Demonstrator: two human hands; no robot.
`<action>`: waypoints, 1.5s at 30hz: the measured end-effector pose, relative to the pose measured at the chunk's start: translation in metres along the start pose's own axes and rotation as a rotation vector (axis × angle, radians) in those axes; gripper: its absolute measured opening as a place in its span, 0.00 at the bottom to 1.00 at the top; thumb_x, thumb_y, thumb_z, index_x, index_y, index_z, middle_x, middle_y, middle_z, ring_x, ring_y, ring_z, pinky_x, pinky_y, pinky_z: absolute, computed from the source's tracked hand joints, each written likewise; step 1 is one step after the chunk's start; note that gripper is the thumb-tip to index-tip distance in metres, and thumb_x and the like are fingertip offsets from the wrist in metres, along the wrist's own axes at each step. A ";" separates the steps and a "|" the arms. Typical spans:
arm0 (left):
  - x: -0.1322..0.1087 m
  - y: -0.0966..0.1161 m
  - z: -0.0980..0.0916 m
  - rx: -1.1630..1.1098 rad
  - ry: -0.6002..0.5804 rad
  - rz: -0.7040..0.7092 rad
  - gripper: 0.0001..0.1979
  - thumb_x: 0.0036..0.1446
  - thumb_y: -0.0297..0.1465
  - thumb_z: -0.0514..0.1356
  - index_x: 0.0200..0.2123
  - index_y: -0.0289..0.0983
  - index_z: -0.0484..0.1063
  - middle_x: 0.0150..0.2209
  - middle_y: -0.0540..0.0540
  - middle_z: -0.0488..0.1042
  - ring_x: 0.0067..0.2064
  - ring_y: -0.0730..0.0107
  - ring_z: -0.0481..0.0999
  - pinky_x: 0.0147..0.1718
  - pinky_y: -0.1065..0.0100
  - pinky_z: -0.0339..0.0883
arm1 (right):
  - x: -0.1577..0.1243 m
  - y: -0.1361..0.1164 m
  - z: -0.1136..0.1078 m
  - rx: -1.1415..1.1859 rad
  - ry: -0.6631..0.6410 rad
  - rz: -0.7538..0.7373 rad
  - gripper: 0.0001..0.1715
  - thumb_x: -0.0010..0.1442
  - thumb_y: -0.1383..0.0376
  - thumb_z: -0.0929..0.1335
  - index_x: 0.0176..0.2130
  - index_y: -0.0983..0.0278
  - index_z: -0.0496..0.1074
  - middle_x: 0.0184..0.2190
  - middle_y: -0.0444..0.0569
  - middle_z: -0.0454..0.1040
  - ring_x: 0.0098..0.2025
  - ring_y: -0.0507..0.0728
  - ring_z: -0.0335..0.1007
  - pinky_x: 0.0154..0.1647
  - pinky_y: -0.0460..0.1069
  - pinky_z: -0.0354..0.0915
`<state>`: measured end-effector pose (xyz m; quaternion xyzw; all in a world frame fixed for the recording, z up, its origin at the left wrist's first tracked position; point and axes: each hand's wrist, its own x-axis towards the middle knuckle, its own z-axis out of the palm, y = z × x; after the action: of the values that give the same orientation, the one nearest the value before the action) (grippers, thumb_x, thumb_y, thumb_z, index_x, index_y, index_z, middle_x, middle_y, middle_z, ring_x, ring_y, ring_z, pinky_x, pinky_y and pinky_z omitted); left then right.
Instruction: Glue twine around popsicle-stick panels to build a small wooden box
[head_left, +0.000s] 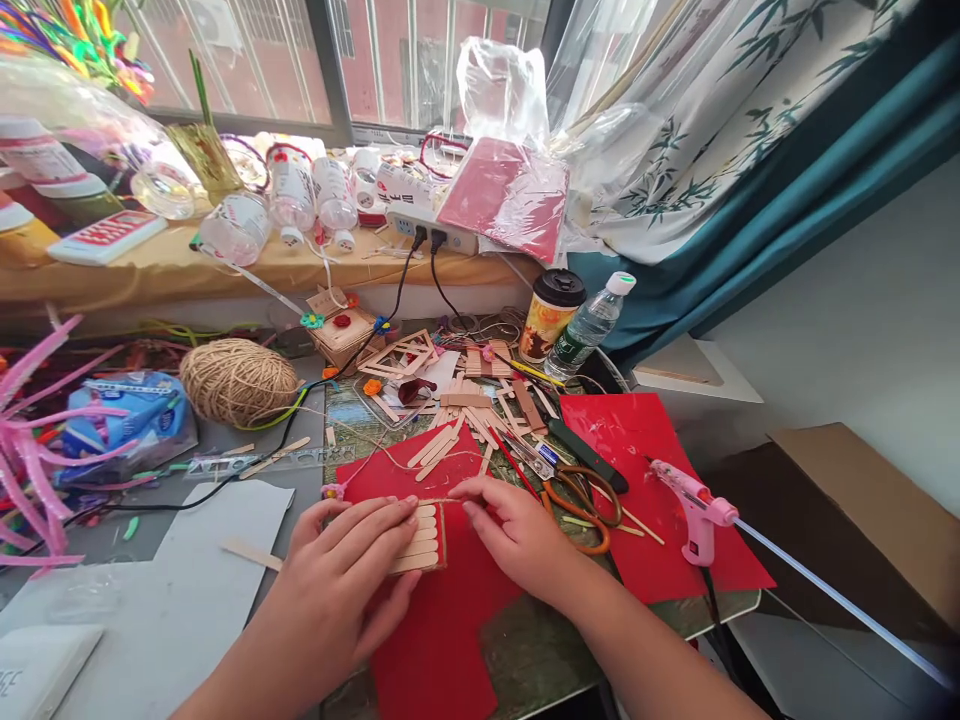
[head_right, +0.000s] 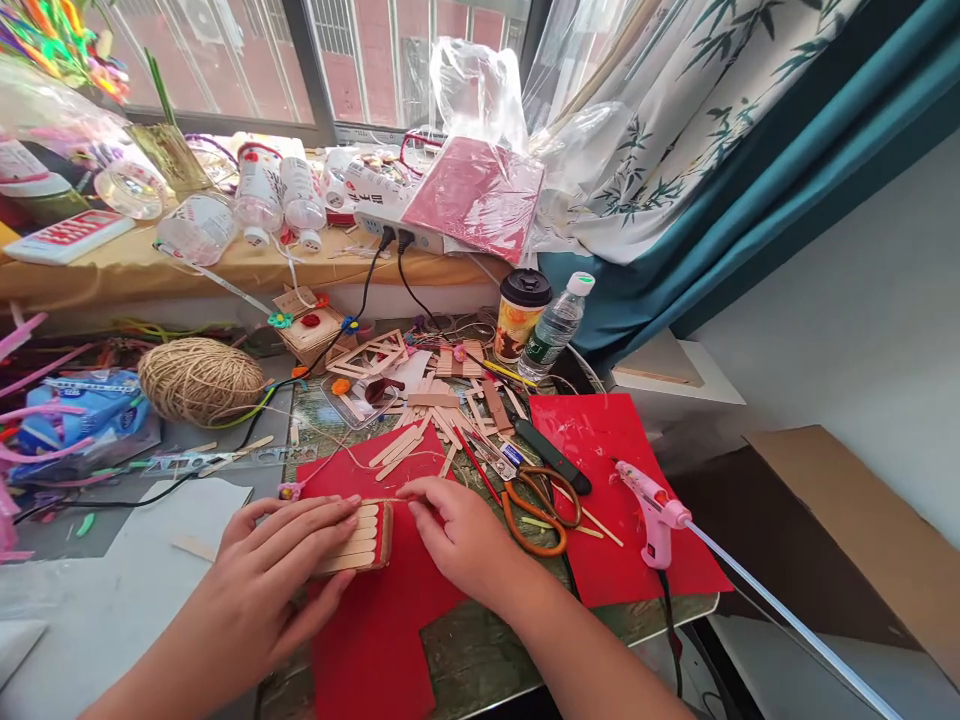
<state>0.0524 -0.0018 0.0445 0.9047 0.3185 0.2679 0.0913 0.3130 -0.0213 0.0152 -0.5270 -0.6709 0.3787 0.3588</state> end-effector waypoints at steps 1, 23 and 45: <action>0.001 0.001 0.000 -0.007 0.004 -0.006 0.14 0.72 0.30 0.62 0.59 0.42 0.75 0.60 0.45 0.83 0.57 0.55 0.81 0.61 0.51 0.57 | -0.003 0.001 0.000 0.014 0.030 -0.008 0.14 0.74 0.68 0.67 0.54 0.58 0.78 0.49 0.48 0.84 0.51 0.57 0.82 0.54 0.52 0.74; 0.011 0.007 -0.004 0.008 -0.015 -0.004 0.17 0.68 0.28 0.63 0.58 0.43 0.77 0.59 0.49 0.84 0.57 0.57 0.80 0.58 0.56 0.56 | -0.033 -0.028 0.022 0.306 0.113 0.225 0.07 0.66 0.65 0.69 0.41 0.62 0.79 0.27 0.42 0.74 0.27 0.52 0.67 0.29 0.45 0.66; 0.008 0.007 -0.005 0.007 -0.018 -0.028 0.18 0.71 0.28 0.60 0.61 0.45 0.76 0.60 0.50 0.83 0.57 0.59 0.81 0.59 0.56 0.56 | -0.048 -0.024 0.051 0.214 0.226 0.036 0.04 0.65 0.68 0.69 0.39 0.61 0.76 0.25 0.41 0.73 0.24 0.51 0.68 0.26 0.44 0.66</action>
<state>0.0584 -0.0026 0.0547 0.9028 0.3313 0.2573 0.0947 0.2667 -0.0786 0.0094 -0.5369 -0.5726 0.3927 0.4793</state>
